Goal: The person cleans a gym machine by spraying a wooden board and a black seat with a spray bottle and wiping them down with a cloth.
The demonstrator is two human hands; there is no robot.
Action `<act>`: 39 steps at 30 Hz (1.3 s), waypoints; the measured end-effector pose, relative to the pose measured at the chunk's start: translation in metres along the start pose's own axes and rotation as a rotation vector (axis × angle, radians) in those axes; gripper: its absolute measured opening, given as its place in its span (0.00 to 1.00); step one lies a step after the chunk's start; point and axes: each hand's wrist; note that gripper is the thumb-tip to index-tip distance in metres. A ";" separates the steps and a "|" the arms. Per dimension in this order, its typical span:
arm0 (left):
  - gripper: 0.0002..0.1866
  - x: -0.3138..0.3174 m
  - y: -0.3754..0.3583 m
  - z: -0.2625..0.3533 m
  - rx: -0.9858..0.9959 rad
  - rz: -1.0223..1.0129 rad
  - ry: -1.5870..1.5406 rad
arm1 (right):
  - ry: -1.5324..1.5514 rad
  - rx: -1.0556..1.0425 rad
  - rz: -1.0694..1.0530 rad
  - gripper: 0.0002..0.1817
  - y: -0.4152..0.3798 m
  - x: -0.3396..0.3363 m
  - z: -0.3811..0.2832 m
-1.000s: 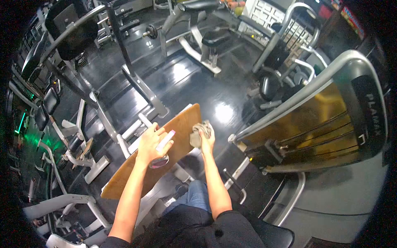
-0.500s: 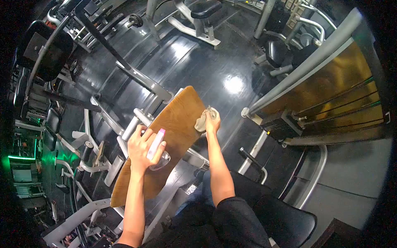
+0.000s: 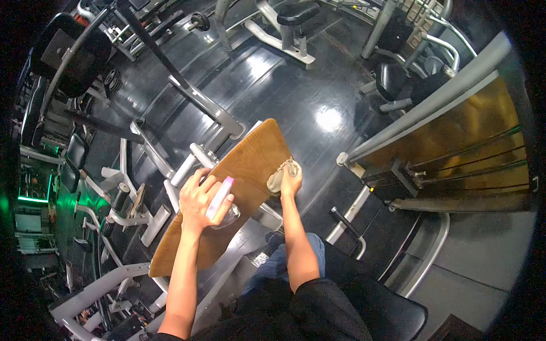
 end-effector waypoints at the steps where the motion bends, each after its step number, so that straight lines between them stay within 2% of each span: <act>1: 0.12 0.001 0.000 -0.001 -0.008 0.003 0.003 | -0.005 0.091 -0.016 0.19 0.000 -0.003 -0.016; 2: 0.12 0.001 -0.001 -0.003 0.029 0.017 0.002 | -0.008 0.087 -0.025 0.19 -0.006 -0.003 -0.029; 5: 0.13 -0.007 0.004 -0.002 0.064 0.014 -0.023 | 0.107 -0.187 -0.057 0.21 -0.028 0.013 -0.054; 7: 0.14 -0.009 0.005 -0.001 0.089 0.025 -0.051 | 0.243 -0.299 -0.147 0.22 -0.060 0.021 -0.065; 8: 0.15 -0.013 0.004 0.001 0.082 0.009 -0.102 | 0.128 -0.320 -0.159 0.23 -0.076 0.020 -0.069; 9: 0.15 -0.015 0.001 0.002 0.075 0.013 -0.089 | 0.147 -0.361 -0.159 0.21 -0.088 0.021 -0.066; 11: 0.13 -0.015 -0.007 0.004 0.074 0.052 -0.221 | 0.266 -0.320 -0.215 0.20 -0.089 0.022 -0.040; 13: 0.13 -0.017 -0.026 0.018 0.031 0.037 -0.314 | 0.208 -0.240 -0.199 0.19 -0.078 0.016 -0.015; 14: 0.13 -0.015 -0.038 0.025 0.008 0.052 -0.367 | 0.364 -0.141 -0.199 0.18 -0.062 0.018 0.009; 15: 0.12 -0.010 -0.051 0.031 -0.015 0.070 -0.422 | 0.299 -0.017 -0.166 0.17 -0.058 0.012 0.002; 17: 0.11 0.003 -0.079 0.047 -0.160 0.134 -0.584 | 0.131 0.032 -0.166 0.17 -0.032 0.011 0.019; 18: 0.09 0.003 -0.093 0.055 -0.304 0.071 -0.734 | 0.263 0.065 -0.150 0.17 -0.040 0.010 -0.010; 19: 0.09 0.008 -0.107 0.063 -0.313 0.078 -0.734 | 0.256 0.064 -0.159 0.17 -0.042 0.015 -0.020; 21: 0.08 0.021 -0.135 0.076 -0.608 0.118 -0.982 | 0.348 -0.225 -0.222 0.19 -0.047 0.025 -0.033; 22: 0.08 0.025 -0.147 0.083 -0.621 0.122 -0.983 | 0.383 -0.230 -0.265 0.19 -0.068 0.025 -0.062; 24: 0.10 0.032 -0.167 0.095 -0.778 0.201 -1.164 | 0.265 -0.299 -0.262 0.21 -0.098 0.026 -0.081; 25: 0.10 0.039 -0.175 0.100 -0.787 0.211 -1.165 | 0.246 -0.309 -0.246 0.22 -0.108 0.026 -0.080; 27: 0.11 0.051 -0.190 0.107 -0.823 0.405 -1.301 | 0.257 -0.310 -0.278 0.21 -0.111 0.027 -0.054; 28: 0.11 0.052 -0.194 0.112 -0.858 0.437 -1.313 | 0.322 -0.296 -0.294 0.21 -0.108 0.026 -0.040; 29: 0.11 0.053 -0.198 0.113 -0.865 0.453 -1.311 | 0.386 -0.281 -0.308 0.20 -0.104 0.025 -0.024; 31: 0.11 0.054 -0.206 0.115 -0.880 0.456 -1.323 | 0.228 -0.188 -0.253 0.19 -0.090 0.017 -0.007; 33: 0.12 0.051 -0.208 0.116 -0.903 0.450 -1.291 | 0.262 -0.036 -0.234 0.19 -0.058 0.016 0.023; 35: 0.13 0.045 -0.204 0.116 -0.930 0.448 -1.253 | 0.208 0.038 -0.209 0.19 -0.051 0.013 0.003; 39: 0.08 0.043 -0.200 0.119 -0.946 0.569 -1.329 | 0.205 -0.173 -0.177 0.22 -0.090 0.025 -0.053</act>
Point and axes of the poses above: each hand's wrist, its own y-axis towards the middle knuckle, its own x-axis out of the palm, z = x × y, and after that the axes turned 7 degrees about -z, right-handed
